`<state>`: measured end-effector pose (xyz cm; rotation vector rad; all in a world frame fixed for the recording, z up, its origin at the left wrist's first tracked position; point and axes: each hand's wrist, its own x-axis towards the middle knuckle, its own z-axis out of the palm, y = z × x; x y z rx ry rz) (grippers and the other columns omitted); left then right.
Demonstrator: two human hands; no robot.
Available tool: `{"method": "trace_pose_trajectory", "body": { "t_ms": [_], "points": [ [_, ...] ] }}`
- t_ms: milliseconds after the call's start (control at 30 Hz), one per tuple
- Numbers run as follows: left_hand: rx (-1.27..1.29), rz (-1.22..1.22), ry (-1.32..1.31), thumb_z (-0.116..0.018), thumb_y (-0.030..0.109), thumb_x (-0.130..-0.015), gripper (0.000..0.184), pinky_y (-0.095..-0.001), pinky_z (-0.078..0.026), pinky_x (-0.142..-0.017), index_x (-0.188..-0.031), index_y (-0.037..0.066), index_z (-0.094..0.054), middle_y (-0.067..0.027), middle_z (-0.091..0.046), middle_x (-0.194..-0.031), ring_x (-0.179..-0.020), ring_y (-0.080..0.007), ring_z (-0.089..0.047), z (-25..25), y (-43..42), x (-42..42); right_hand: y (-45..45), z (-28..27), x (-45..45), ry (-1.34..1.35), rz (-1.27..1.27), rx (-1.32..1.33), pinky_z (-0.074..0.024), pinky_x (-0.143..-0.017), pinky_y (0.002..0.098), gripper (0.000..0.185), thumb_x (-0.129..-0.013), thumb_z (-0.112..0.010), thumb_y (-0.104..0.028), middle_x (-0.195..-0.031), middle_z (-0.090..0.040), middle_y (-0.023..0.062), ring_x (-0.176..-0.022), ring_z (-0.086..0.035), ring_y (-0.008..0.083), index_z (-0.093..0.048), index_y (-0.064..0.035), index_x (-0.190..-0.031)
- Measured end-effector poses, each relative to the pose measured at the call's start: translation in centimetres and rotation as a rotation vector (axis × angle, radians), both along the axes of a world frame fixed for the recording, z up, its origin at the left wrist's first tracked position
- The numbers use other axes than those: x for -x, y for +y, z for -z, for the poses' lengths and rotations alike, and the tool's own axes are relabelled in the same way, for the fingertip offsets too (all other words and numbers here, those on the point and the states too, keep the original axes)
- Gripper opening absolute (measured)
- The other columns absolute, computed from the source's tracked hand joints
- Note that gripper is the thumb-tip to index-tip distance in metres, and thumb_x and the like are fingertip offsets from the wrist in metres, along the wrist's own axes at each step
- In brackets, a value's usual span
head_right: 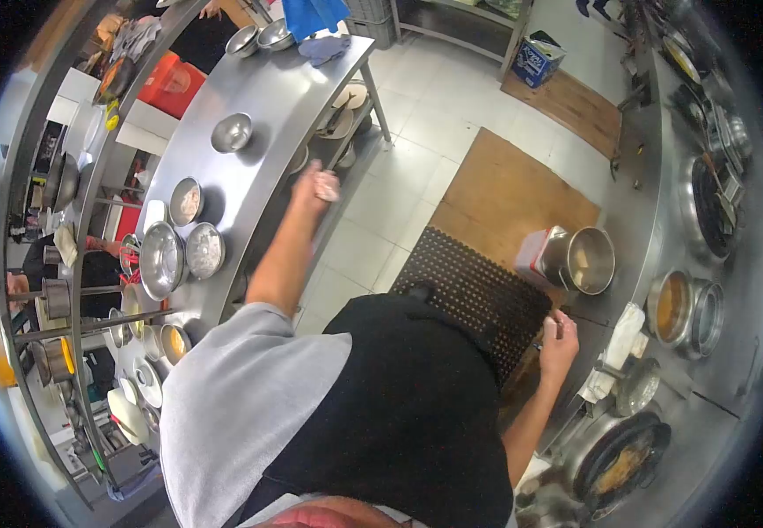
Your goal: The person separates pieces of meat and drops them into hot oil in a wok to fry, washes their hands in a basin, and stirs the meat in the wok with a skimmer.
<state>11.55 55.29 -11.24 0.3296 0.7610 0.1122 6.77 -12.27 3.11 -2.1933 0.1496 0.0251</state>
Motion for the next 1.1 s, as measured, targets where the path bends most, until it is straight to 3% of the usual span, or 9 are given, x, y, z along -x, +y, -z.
{"method": "trace_pose_trajectory", "body": {
  "t_ms": [233, 300, 333, 433, 500, 667, 833, 967, 1100],
  "points": [
    [0.38, 0.666, -0.171, -0.036, 0.059, -0.102, 0.057, -0.029, -0.021, -0.034, -0.062, 0.02, -0.035, 0.0061, -0.031, -0.048, -0.037, -0.0096, -0.028, -3.6, -32.7, -4.7, 9.5, -0.4, 0.0, 0.307, 0.066, -0.373, -0.0533, -0.096, 0.0382, 0.05, -0.104, -0.059, -0.032, -0.129, -0.065, 0.0125, -0.115, -0.064, 0.0249, -0.054, -0.0011, -0.143],
    [-0.034, 0.723, -0.251, -0.042, 0.05, -0.102, 0.051, -0.0328, -0.026, -0.035, -0.064, 0.016, -0.048, 0.0031, -0.044, -0.057, -0.04, -0.0155, -0.035, -4.2, -44.3, -4.0, 10.0, -0.7, 0.1, 0.496, 0.378, -1.021, -0.0517, -0.096, 0.0528, 0.08, -0.102, -0.04, -0.067, -0.14, -0.056, 0.0188, -0.125, -0.057, 0.0364, -0.04, -0.0043, -0.152],
    [-0.774, 0.545, -0.461, -0.053, 0.032, -0.098, 0.031, -0.043, -0.054, -0.065, -0.092, 0.006, -0.069, -0.0078, -0.067, -0.082, -0.075, -0.0285, -0.066, -1.0, -50.4, -2.8, 8.7, -0.4, -0.2, 0.439, 0.412, -1.366, -0.0493, -0.098, 0.0574, 0.083, -0.1, -0.038, -0.07, -0.141, -0.055, 0.0202, -0.128, -0.054, 0.0395, -0.042, -0.0046, -0.151],
    [-1.567, 0.708, -1.135, -0.061, 0.027, -0.09, 0.03, -0.0616, -0.028, -0.117, -0.112, 0.01, -0.071, -0.0179, -0.065, -0.124, -0.134, -0.0408, -0.051, -14.2, -54.1, 2.5, 3.6, -1.8, -0.1, 0.136, -0.152, -1.696, -0.0364, -0.115, 0.0589, 0.077, -0.103, -0.027, -0.067, -0.146, -0.053, 0.0218, -0.138, -0.047, 0.0394, -0.046, -0.0073, -0.147],
    [-1.632, 0.665, -1.241, -0.06, 0.028, -0.091, 0.033, -0.0651, -0.023, -0.117, -0.117, 0.01, -0.07, -0.0165, -0.065, -0.126, -0.138, -0.0415, -0.046, -16.9, -55.2, 2.8, -1.9, -1.1, 1.5, -0.03, -0.094, -1.707, -0.0338, -0.118, 0.0564, 0.069, -0.106, -0.025, -0.06, -0.149, -0.05, 0.0192, -0.14, -0.046, 0.0373, -0.045, -0.0099, -0.149],
    [-1.614, 0.667, -1.647, -0.053, 0.034, -0.095, 0.049, -0.0738, -0.007, -0.118, -0.138, 0.012, -0.061, -0.0123, -0.059, -0.142, -0.148, -0.0469, -0.031, -20.5, -64.0, 4.7, -5.7, -1.3, 4.5, -0.872, 0.668, -1.491, -0.0399, -0.115, 0.0527, 0.055, -0.107, -0.034, -0.053, -0.143, -0.054, 0.0143, -0.136, -0.05, 0.0335, -0.05, -0.0118, -0.141],
    [-0.753, 1.042, -1.462, -0.053, 0.04, -0.102, 0.082, -0.0452, -0.028, -0.122, -0.161, 0.0, -0.012, -0.024, -0.029, -0.163, -0.149, -0.0339, -0.033, -23.0, -72.4, 10.0, -13.8, -10.1, 12.8, -0.505, 0.737, -0.881, -0.0543, -0.066, 0.0299, 0.043, -0.108, -0.048, -0.04, -0.086, -0.069, 0.0056, -0.073, -0.065, 0.0136, -0.067, -0.0032, -0.097],
    [0.414, 1.434, -0.72, -0.043, 0.041, -0.109, 0.046, -0.039, -0.052, -0.099, -0.139, 0.007, -0.051, -0.0065, -0.063, -0.129, -0.117, -0.0202, -0.062, -25.9, -76.9, 12.1, -16.9, -14.0, 16.0, -0.663, 0.669, -0.037, -0.0524, -0.081, 0.0414, 0.031, -0.098, -0.06, -0.029, -0.094, -0.07, 0.0171, -0.089, -0.068, 0.0303, -0.066, 0.0007, -0.094],
    [0.149, 1.552, -0.751, -0.05, 0.023, -0.106, 0.028, -0.0363, -0.053, -0.097, -0.121, 0.003, -0.062, -0.0094, -0.07, -0.112, -0.104, -0.0206, -0.067, -24.5, -84.1, 10.1, -22.0, -12.8, 17.4, -0.719, 0.734, 0.379, -0.0476, -0.099, 0.0434, 0.039, -0.103, -0.054, -0.038, -0.114, -0.067, 0.0193, -0.11, -0.063, 0.032, -0.067, -0.0034, -0.116]
  ]
}}
